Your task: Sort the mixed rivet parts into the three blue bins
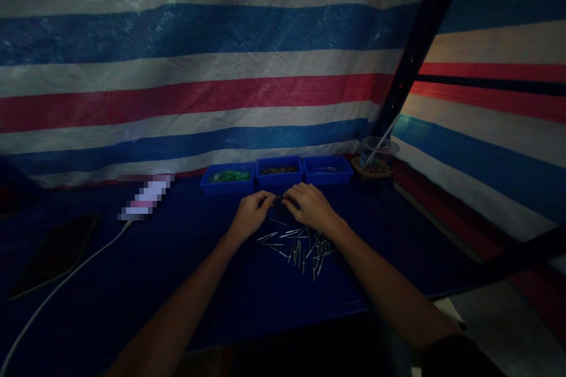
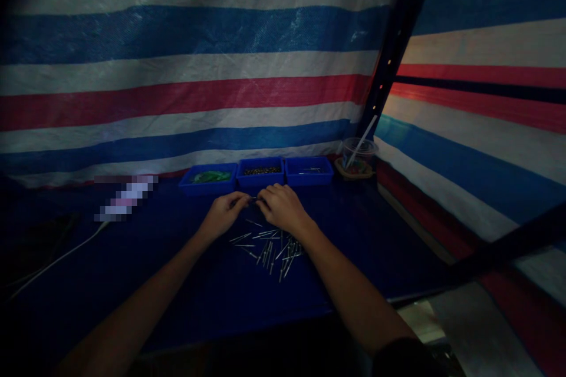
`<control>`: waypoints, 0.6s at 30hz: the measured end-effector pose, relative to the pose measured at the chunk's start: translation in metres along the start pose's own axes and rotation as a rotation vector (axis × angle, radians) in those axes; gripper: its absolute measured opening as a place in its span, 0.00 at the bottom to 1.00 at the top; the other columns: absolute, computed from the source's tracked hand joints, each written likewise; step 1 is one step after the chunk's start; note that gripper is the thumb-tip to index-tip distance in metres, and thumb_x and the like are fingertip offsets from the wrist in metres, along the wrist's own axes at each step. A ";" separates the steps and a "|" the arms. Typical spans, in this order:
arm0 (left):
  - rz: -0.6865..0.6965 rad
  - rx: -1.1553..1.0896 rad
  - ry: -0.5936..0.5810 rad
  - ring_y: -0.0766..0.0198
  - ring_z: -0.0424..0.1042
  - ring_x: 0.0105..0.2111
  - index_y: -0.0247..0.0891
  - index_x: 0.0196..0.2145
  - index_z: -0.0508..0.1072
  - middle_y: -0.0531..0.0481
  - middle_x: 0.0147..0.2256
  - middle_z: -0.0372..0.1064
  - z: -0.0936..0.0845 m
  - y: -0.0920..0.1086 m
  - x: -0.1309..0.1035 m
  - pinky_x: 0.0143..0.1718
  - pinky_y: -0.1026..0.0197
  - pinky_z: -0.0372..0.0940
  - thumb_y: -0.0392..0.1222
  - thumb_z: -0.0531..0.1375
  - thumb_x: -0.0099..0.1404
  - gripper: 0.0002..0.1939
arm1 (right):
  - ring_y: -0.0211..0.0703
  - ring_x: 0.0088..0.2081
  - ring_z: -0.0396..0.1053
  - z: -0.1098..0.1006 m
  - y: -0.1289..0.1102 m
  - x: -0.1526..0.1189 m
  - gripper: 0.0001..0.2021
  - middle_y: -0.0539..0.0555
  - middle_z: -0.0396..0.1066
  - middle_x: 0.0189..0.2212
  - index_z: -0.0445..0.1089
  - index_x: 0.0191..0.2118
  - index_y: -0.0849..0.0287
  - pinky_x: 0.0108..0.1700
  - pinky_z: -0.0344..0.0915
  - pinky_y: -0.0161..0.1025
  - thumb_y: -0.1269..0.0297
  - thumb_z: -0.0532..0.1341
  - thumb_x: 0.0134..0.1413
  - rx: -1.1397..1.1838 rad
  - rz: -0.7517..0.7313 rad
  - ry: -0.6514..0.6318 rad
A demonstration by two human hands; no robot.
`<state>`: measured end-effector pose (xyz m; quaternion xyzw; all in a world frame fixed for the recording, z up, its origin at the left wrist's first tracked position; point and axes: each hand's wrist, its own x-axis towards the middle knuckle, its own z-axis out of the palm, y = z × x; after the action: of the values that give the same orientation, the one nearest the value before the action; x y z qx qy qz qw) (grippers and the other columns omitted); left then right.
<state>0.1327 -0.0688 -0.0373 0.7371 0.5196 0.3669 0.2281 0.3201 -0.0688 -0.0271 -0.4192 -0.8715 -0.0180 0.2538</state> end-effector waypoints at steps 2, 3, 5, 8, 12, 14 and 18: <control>0.026 0.005 0.004 0.61 0.73 0.32 0.36 0.35 0.76 0.49 0.30 0.75 -0.001 0.002 0.000 0.36 0.62 0.64 0.46 0.52 0.65 0.15 | 0.43 0.39 0.65 0.000 -0.006 0.000 0.09 0.54 0.72 0.34 0.70 0.37 0.60 0.41 0.55 0.41 0.63 0.54 0.61 -0.083 -0.001 -0.005; 0.043 0.015 0.003 0.61 0.73 0.32 0.36 0.34 0.76 0.49 0.30 0.75 -0.001 0.004 -0.001 0.35 0.62 0.64 0.46 0.52 0.65 0.15 | 0.43 0.39 0.65 0.000 -0.008 0.001 0.09 0.55 0.71 0.34 0.69 0.37 0.60 0.41 0.55 0.41 0.63 0.54 0.61 -0.111 0.007 0.002; 0.074 0.045 -0.006 0.61 0.72 0.32 0.36 0.34 0.76 0.49 0.30 0.75 -0.001 0.009 -0.002 0.35 0.62 0.64 0.45 0.52 0.65 0.15 | 0.44 0.39 0.65 -0.001 -0.008 0.001 0.10 0.55 0.71 0.35 0.69 0.38 0.60 0.41 0.55 0.41 0.61 0.54 0.61 -0.139 0.033 0.046; 0.114 0.085 -0.029 0.60 0.72 0.33 0.36 0.34 0.75 0.48 0.31 0.75 -0.003 0.017 -0.003 0.38 0.61 0.64 0.43 0.52 0.65 0.14 | 0.44 0.39 0.65 -0.003 -0.005 0.002 0.10 0.55 0.71 0.36 0.68 0.42 0.59 0.41 0.56 0.41 0.61 0.54 0.61 -0.135 0.006 0.100; 0.129 0.048 -0.053 0.61 0.72 0.34 0.36 0.33 0.75 0.49 0.32 0.75 -0.009 0.019 -0.004 0.40 0.61 0.64 0.44 0.52 0.66 0.15 | 0.42 0.35 0.66 -0.011 -0.005 0.002 0.08 0.54 0.71 0.32 0.69 0.39 0.59 0.37 0.56 0.40 0.67 0.53 0.61 -0.090 -0.160 0.157; 0.106 -0.026 -0.030 0.61 0.72 0.34 0.36 0.37 0.75 0.48 0.32 0.74 -0.011 0.018 -0.004 0.39 0.61 0.64 0.46 0.48 0.68 0.18 | 0.41 0.33 0.65 -0.021 -0.005 -0.002 0.06 0.53 0.70 0.30 0.67 0.37 0.59 0.36 0.57 0.40 0.67 0.53 0.60 -0.028 -0.205 0.374; 0.114 0.003 -0.042 0.61 0.72 0.35 0.36 0.42 0.74 0.48 0.34 0.74 -0.010 0.017 -0.007 0.40 0.59 0.64 0.47 0.46 0.70 0.19 | 0.43 0.34 0.65 -0.045 -0.006 -0.010 0.07 0.52 0.67 0.30 0.63 0.43 0.56 0.38 0.58 0.44 0.66 0.50 0.62 0.115 -0.207 0.791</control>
<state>0.1335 -0.0823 -0.0205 0.7733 0.4726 0.3629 0.2166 0.3402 -0.0909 0.0086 -0.2751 -0.7441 -0.1545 0.5889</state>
